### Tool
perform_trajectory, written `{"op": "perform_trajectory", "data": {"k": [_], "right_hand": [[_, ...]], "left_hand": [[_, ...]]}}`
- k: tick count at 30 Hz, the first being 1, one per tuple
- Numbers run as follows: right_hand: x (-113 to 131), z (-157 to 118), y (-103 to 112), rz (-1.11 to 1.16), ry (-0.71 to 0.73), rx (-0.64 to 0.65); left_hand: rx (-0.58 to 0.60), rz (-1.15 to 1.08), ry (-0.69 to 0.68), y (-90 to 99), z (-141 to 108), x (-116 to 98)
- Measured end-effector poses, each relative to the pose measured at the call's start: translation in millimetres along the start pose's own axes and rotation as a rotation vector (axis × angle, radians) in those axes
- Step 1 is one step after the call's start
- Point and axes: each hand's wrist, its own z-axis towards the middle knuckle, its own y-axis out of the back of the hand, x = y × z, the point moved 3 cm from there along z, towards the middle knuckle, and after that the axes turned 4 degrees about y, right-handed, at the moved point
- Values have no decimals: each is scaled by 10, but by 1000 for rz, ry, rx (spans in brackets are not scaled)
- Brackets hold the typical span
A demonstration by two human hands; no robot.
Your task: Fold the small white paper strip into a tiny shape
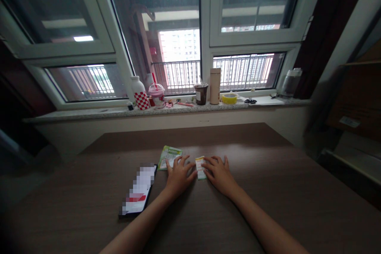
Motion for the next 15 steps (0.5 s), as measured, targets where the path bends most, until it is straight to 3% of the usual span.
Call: {"op": "perform_trajectory", "data": {"k": [15], "right_hand": [[-18,4,-19,15,-20,8]], "left_hand": [[-23,-2,6,-18,14,6]]}}
